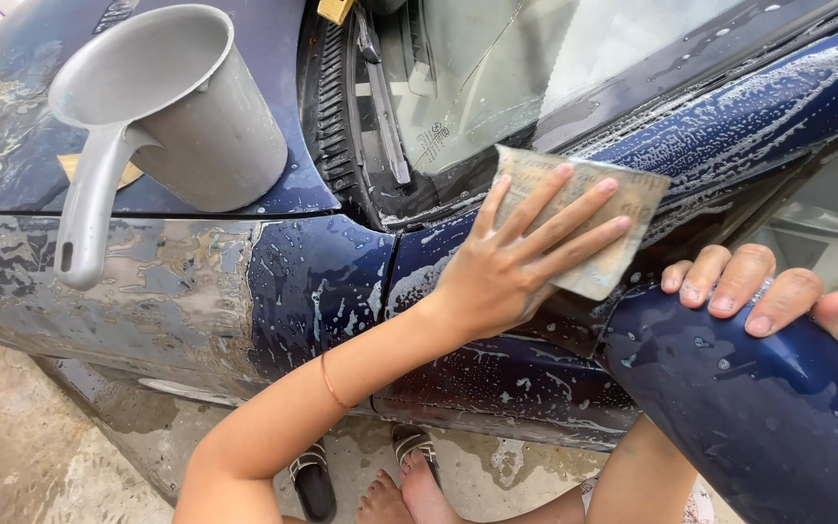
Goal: The person sands the side panel of a blue car near the side mirror using a sanding block. They repeatedly rub the surface in circular and back-and-forth motions, occasionally dipping the sanding block into a grey plastic pitcher to wet it.
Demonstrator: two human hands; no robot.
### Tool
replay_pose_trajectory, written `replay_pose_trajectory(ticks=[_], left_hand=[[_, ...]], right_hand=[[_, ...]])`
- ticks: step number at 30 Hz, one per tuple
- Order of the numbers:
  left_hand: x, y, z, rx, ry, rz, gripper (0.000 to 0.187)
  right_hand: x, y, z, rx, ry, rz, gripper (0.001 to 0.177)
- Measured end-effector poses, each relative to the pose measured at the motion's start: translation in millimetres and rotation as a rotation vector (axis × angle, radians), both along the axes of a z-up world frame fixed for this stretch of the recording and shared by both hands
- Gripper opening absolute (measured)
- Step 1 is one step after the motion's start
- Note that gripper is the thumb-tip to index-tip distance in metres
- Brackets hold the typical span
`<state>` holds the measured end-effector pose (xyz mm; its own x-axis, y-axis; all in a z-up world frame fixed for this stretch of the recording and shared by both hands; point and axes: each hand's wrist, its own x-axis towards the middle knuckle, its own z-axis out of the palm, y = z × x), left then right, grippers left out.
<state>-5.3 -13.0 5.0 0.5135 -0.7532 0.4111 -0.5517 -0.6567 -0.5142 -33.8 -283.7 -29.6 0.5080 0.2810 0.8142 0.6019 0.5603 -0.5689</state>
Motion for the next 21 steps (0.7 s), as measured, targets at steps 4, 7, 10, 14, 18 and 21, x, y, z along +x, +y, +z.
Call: replay_pose_trajectory(ticks=[4, 7, 10, 14, 18, 21], left_hand=[[4, -28, 22, -0.041, -0.045, -0.017, 0.061], [9, -50, 36, -0.102, -0.080, -0.053, 0.057], [16, -67, 42, -0.170, -0.162, -0.044, 0.056], [16, -69, 46, -0.185, -0.173, -0.067, 0.052], [10, -54, 38, -0.162, -0.121, -0.118, 0.053], [4, -38, 31, -0.073, -0.026, -0.106, 0.057]], right_hand=[[-3, 7, 1, 0.024, 0.007, -0.014, 0.049], [-4, 14, 0, 0.088, 0.012, 0.001, 0.050], [-3, 22, 2, 0.149, -0.019, -0.023, 0.050], [-1, 19, 1, 0.143, -0.028, 0.004, 0.050], [-14, 28, 2, 0.210, 0.061, -0.020, 0.049], [-2, 14, 3, 0.098, -0.013, -0.002, 0.050]])
